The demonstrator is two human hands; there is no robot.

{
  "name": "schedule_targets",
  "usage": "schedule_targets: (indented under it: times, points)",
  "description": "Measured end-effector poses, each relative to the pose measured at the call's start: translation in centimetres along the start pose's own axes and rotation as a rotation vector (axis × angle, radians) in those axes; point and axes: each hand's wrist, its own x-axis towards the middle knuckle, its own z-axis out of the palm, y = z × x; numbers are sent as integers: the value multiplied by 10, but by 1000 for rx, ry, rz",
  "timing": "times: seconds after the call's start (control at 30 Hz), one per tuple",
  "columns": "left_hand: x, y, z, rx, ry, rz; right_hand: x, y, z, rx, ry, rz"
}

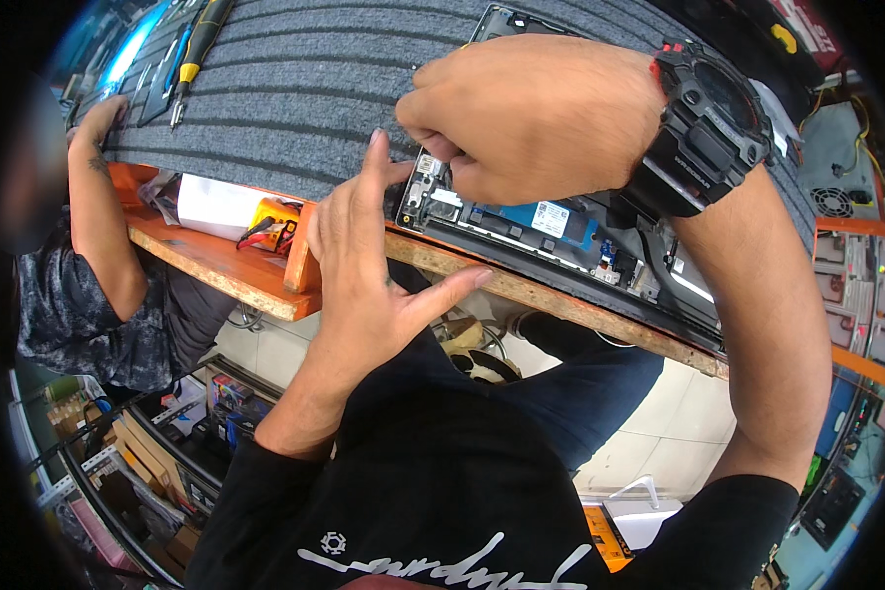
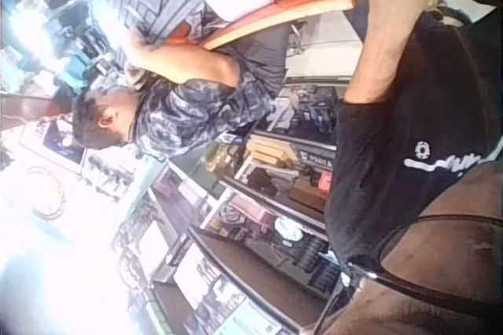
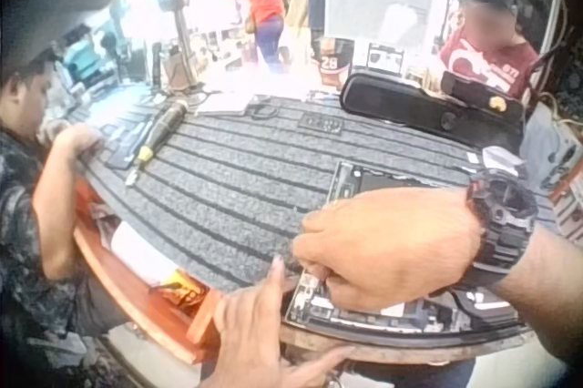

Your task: The person works on the internal components of a disassembled laptop, connecting ribbon cables and securing parts with a screwdriver. They manipulate the cooling fan, motherboard connectors, and chassis screws while the device remains open on a workbench.

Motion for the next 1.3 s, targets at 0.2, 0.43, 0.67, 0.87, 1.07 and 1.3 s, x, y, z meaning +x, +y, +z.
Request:
schedule_targets:
  times: [0.2,0.43,0.67,0.87,1.07,1.3]
  points:
    - [0,0,0,2,6,14,1,0,1,-1,-19,26]
    - [0,-1,-1,-6,13,15,-10,0,3,-87,156,-105]
    - [0,-1,0,-1,15,11,-24,-13,1,-223,142,-131]
    - [0,-1,0,6,17,11,-20,-18,2,-287,143,-148]
    - [0,-1,0,-2,0,6,-14,-6,7,-210,173,-182]
    - [-1,-1,0,-12,-16,-31,-3,1,9,-119,92,-153]
